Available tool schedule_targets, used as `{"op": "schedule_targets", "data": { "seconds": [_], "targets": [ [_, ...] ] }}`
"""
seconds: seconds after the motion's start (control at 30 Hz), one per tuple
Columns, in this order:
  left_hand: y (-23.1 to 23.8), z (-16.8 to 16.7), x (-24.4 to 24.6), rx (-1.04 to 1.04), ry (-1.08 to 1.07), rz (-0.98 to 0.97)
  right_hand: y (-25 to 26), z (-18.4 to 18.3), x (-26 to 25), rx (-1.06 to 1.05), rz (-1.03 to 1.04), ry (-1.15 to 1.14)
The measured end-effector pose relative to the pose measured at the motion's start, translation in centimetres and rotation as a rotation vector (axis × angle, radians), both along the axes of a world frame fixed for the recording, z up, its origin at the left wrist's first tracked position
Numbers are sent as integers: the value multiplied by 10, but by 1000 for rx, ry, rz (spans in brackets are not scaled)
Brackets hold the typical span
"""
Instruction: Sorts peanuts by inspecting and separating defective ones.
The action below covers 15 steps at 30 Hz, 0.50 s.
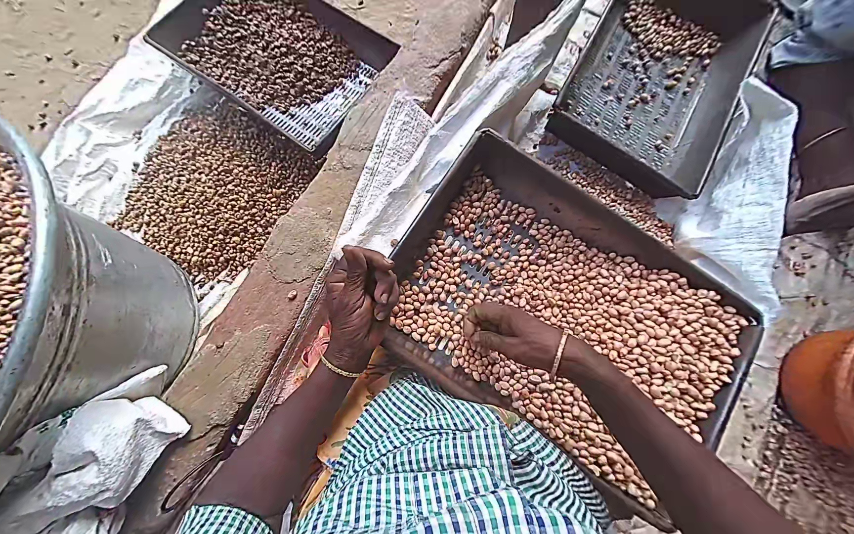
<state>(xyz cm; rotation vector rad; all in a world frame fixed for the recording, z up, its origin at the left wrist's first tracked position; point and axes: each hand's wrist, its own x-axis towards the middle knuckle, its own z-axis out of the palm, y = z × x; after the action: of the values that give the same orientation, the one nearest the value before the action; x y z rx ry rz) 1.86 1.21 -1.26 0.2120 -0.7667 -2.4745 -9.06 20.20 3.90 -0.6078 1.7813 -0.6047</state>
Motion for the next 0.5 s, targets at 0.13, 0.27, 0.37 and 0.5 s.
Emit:
{"op": "schedule_targets", "data": {
  "seconds": [0.13, 0.27, 0.37, 0.5],
  "targets": [
    [3, 2, -1, 78, -36, 59, -56, 28, -45, 259, 520, 173],
    [5, 7, -4, 121, -46, 111, -128, 74, -100, -506, 49, 652],
    [5, 7, -3, 136, -12, 140, -129, 67, -108, -760, -225, 893],
    [4, 6, -1, 159, 27, 168, -24, -21, -79, -525, -367, 1053]
  ]
}}
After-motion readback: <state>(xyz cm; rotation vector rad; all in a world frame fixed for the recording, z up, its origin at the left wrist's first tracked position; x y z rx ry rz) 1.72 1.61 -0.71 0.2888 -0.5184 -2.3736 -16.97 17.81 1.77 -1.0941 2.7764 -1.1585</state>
